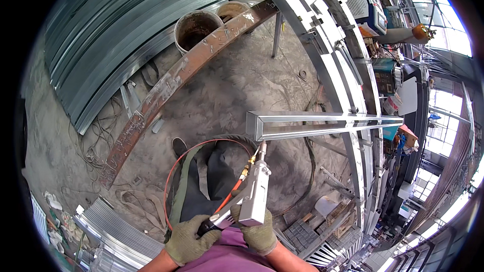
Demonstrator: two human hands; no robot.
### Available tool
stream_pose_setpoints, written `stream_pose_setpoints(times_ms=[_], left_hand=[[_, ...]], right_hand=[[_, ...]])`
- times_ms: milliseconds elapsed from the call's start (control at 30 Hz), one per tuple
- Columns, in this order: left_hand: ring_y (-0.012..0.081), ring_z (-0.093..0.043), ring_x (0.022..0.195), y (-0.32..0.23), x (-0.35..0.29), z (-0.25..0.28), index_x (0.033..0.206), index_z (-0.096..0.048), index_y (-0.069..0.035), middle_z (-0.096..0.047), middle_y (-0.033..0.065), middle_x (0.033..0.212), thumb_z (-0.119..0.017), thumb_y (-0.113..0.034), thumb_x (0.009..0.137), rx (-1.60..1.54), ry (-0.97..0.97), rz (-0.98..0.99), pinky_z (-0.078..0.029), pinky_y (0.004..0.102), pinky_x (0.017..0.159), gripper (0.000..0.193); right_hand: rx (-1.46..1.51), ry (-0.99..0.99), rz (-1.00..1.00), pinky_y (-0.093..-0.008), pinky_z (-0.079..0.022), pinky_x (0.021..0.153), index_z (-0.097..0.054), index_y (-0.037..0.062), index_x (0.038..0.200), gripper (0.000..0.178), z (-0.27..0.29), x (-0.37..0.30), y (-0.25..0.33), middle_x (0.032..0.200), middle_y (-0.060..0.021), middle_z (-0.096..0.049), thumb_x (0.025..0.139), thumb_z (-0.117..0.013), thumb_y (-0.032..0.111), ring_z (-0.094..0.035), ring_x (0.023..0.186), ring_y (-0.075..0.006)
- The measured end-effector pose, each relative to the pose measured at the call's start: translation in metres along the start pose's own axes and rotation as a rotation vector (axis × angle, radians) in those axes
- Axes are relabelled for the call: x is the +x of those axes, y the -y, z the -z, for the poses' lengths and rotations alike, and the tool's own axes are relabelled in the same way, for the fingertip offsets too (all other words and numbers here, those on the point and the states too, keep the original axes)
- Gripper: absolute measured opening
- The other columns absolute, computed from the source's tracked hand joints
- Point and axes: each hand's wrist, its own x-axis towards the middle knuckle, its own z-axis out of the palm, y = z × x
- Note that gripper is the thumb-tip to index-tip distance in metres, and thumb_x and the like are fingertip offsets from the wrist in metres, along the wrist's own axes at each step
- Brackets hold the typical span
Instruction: The person welds rectangular metal frame pieces using a handheld welding torch. They repeatedly position the frame, weld seams, and reposition the frame to access different sides. The person wears gloves and works in a workshop with metal stock and equipment visible.
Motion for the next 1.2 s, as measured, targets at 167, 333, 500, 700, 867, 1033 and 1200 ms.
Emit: stream_pose_setpoints(times_ms=[167, 333, 500, 700, 867, 1033, 1200], left_hand=[[0.0141, -0.073, 0.07, -0.007, 0.003, 0.017, 0.125, -0.072, 0.005, -0.077, 0.0097, 0.082, -0.087, -0.028, 0.095, -0.081, 0.032, 0.121, -0.058, 0.0305, 0.066, 0.046], [0.0113, -0.069, 0.069, 0.003, 0.01, 0.028, 0.127, -0.072, 0.004, -0.075, 0.0065, 0.083, -0.085, -0.024, 0.097, -0.198, 0.062, 0.126, -0.055, 0.0284, 0.064, 0.043], [0.0103, -0.064, 0.07, 0.025, 0.021, 0.044, 0.128, -0.07, 0.005, -0.073, 0.0042, 0.083, -0.083, -0.028, 0.1, -0.332, 0.135, 0.168, -0.052, 0.0276, 0.063, 0.044], [0.0109, -0.063, 0.071, 0.02, 0.035, 0.066, 0.12, -0.067, 0.007, -0.07, 0.006, 0.083, -0.073, -0.03, 0.106, -0.549, 0.202, 0.276, -0.052, 0.0276, 0.062, 0.04], [0.017, -0.066, 0.07, 0.029, 0.04, 0.074, 0.129, -0.064, 0.007, -0.07, 0.0105, 0.085, -0.073, -0.039, 0.103, -0.569, 0.226, 0.297, -0.054, 0.0321, 0.062, 0.053], [0.0176, -0.066, 0.066, 0.008, 0.046, 0.071, 0.125, -0.067, 0.007, -0.068, 0.0089, 0.078, -0.068, -0.025, 0.099, -0.416, 0.197, 0.389, -0.055, 0.0328, 0.062, 0.041], [0.0143, -0.065, 0.063, -0.002, 0.049, 0.062, 0.11, -0.069, 0.006, -0.07, 0.0068, 0.077, -0.076, -0.023, 0.095, -0.44, 0.092, 0.259, -0.053, 0.0308, 0.059, 0.033]], right_hand=[[0.127, 0.039, -0.05, -0.0353, -0.059, 0.081, -0.071, -0.001, 0.127, 0.03, -0.016, 0.003, -0.001, 0.104, -0.0084, -0.076, 0.103, -0.078, 0.014, -0.072, 0.092, -0.0162], [0.373, 0.033, -0.08, -0.0344, -0.06, 0.088, -0.067, -0.0002, 0.131, 0.037, -0.024, 0.006, 0.003, 0.114, -0.0075, -0.075, 0.098, -0.081, 0.009, -0.073, 0.102, -0.0165], [0.371, 0.006, -0.094, -0.0299, -0.059, 0.083, -0.066, -0.0016, 0.132, 0.041, -0.034, 0.024, 0.017, 0.108, -0.008, -0.077, 0.094, -0.08, 0.008, -0.072, 0.094, -0.0124], [0.45, -0.008, -0.237, -0.029, -0.06, 0.087, -0.066, -0.0051, 0.134, 0.047, -0.056, 0.035, 0.011, 0.113, -0.0068, -0.075, 0.096, -0.085, 0.015, -0.071, 0.099, -0.0095], [0.368, -0.104, -0.136, -0.0304, -0.059, 0.068, -0.067, -0.003, 0.124, 0.039, -0.062, 0.042, 0.02, 0.086, -0.0092, -0.074, 0.096, -0.082, 0.02, -0.072, 0.073, -0.0124], [0.366, -0.107, -0.166, -0.0325, -0.06, 0.07, -0.068, -0.002, 0.121, 0.037, -0.057, 0.042, 0.021, 0.086, -0.0095, -0.075, 0.098, -0.08, 0.024, -0.075, 0.076, -0.0151], [0.375, -0.085, -0.137, -0.0351, -0.061, 0.084, -0.068, -0.0024, 0.138, 0.053, -0.029, 0.034, 0.012, 0.101, -0.017, -0.077, 0.095, -0.081, 0.027, -0.077, 0.091, -0.0232]])
